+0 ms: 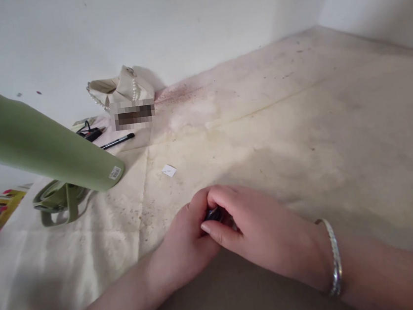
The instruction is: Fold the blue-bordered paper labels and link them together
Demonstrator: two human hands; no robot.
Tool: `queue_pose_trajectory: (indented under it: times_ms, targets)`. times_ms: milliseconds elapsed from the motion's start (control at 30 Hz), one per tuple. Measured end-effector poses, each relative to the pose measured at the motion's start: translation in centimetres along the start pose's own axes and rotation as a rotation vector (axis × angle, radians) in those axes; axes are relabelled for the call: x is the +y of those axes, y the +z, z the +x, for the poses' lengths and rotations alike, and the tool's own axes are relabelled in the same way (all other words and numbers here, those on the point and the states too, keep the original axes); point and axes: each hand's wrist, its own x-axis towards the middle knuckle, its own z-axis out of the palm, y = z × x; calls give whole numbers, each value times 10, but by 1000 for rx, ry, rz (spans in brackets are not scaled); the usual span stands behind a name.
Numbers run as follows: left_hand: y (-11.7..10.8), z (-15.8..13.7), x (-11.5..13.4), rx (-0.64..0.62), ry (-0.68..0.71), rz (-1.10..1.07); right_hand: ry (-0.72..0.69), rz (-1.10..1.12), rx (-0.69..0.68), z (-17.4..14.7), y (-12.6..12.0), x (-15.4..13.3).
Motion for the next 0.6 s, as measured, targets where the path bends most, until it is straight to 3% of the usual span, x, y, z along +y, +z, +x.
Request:
queue_pose_trajectory:
  times_ms: [600]
  targets:
    - [-1,0,4,-8,-17,-7,-5,9,-28,-1,-3,-2]
